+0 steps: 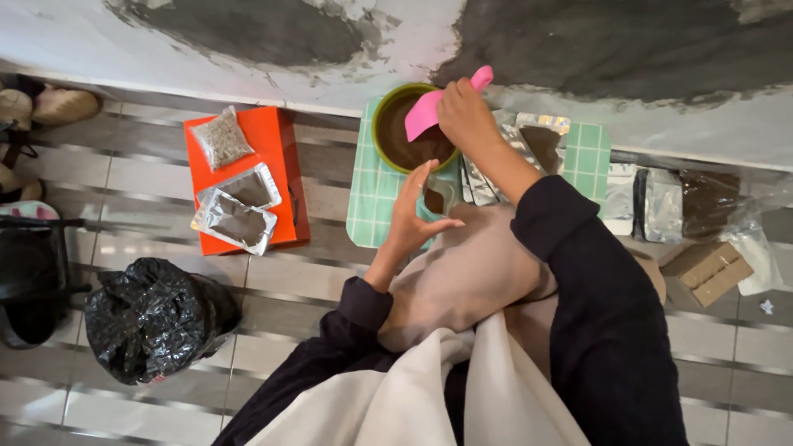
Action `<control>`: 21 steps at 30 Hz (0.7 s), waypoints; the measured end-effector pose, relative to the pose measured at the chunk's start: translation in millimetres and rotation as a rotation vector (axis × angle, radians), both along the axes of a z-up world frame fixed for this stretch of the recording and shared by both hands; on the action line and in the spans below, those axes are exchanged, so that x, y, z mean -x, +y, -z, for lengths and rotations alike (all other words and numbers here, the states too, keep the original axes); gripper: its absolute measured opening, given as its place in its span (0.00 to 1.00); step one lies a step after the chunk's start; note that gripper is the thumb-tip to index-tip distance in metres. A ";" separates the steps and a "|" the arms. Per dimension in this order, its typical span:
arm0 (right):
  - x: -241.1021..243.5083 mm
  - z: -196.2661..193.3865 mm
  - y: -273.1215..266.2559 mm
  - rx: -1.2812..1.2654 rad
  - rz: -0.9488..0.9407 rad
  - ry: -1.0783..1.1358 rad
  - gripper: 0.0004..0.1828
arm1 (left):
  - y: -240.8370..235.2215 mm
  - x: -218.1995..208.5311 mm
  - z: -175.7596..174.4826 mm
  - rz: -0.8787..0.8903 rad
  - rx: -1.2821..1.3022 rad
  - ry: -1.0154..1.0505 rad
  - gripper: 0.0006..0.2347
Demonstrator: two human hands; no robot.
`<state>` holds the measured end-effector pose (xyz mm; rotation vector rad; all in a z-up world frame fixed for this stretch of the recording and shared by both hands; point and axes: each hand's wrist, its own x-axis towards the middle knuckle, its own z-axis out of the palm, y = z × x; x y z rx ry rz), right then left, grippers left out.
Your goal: The person scoops a brown granular material from a green bowl using a pink scoop and transfers it into small silver foil packets. The person fills multiple packets one at a time, occasionally adjusting the packets and the scoop.
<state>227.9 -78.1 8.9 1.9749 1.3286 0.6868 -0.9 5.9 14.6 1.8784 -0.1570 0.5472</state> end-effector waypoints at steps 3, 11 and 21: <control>-6.4 -8.0 -13.3 -0.238 -0.196 -0.020 0.07 | 1.6 0.7 -15.0 0.023 0.020 -0.007 0.44; 42.8 -145.3 -93.0 -1.121 -0.064 1.252 0.16 | -7.1 -41.0 -93.6 0.193 0.159 -0.114 0.44; 48.9 -165.6 -215.5 -1.451 -0.190 1.872 0.40 | -92.4 -160.2 -241.2 1.202 0.925 -0.148 0.31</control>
